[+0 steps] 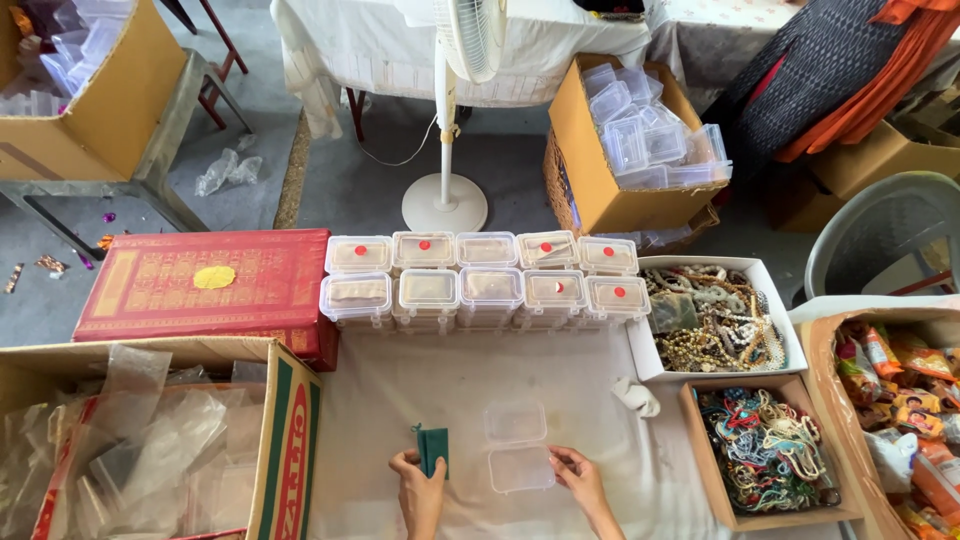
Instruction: Sorting small jewelry components into containers and measuring/packaging a necklace.
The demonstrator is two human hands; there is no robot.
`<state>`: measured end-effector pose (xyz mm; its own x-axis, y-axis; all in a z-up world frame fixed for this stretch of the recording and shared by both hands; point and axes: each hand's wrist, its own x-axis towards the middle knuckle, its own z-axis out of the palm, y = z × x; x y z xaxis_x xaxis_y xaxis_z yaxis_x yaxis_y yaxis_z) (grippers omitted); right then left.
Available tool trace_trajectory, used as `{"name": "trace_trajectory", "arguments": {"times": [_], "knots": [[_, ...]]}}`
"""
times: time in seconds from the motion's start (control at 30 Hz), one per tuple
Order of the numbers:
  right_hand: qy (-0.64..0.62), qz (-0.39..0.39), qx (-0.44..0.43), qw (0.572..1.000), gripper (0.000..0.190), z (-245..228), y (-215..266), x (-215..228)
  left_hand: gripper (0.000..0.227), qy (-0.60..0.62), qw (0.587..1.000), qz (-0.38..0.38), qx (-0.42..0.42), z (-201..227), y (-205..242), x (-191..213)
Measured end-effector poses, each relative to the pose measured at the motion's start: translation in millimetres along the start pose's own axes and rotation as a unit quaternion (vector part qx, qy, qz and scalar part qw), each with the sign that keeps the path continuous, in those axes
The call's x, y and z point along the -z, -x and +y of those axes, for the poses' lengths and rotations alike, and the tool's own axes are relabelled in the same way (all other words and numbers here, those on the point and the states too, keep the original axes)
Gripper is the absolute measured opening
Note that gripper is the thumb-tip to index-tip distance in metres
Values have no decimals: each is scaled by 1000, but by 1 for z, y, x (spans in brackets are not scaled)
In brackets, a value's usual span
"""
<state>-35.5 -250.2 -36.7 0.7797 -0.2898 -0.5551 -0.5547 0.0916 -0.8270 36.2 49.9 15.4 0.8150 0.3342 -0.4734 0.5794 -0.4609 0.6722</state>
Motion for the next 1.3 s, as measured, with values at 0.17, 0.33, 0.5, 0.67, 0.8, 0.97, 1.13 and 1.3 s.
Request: {"name": "trace_trajectory", "arguments": {"times": [0.17,0.33,0.5,0.67,0.8,0.97,1.13,1.3], "knots": [[5,2,4,1000,35,-3,3,-2,54,39,993,-24,-107,20,15,-7],[-1,-3,21,1000,36,13,-9,1,47,-1,966,-158,-206,50,54,-29],[-40,-26,39,998,37,42,-29,7,43,-92,926,-161,-329,34,62,-71],[-18,-18,47,999,35,37,-24,4,35,-127,928,-137,-322,24,62,-69],[9,-7,22,1000,35,17,-11,0,33,-157,902,-91,-392,20,61,-64],[-8,-17,30,999,35,15,-9,0,35,-147,869,-38,-472,31,67,-52],[-19,-18,33,999,34,25,-18,0,31,-124,837,-29,-533,10,60,-72],[-37,-23,38,998,33,17,-12,-1,40,-136,813,-74,-561,1,67,-82]]}}
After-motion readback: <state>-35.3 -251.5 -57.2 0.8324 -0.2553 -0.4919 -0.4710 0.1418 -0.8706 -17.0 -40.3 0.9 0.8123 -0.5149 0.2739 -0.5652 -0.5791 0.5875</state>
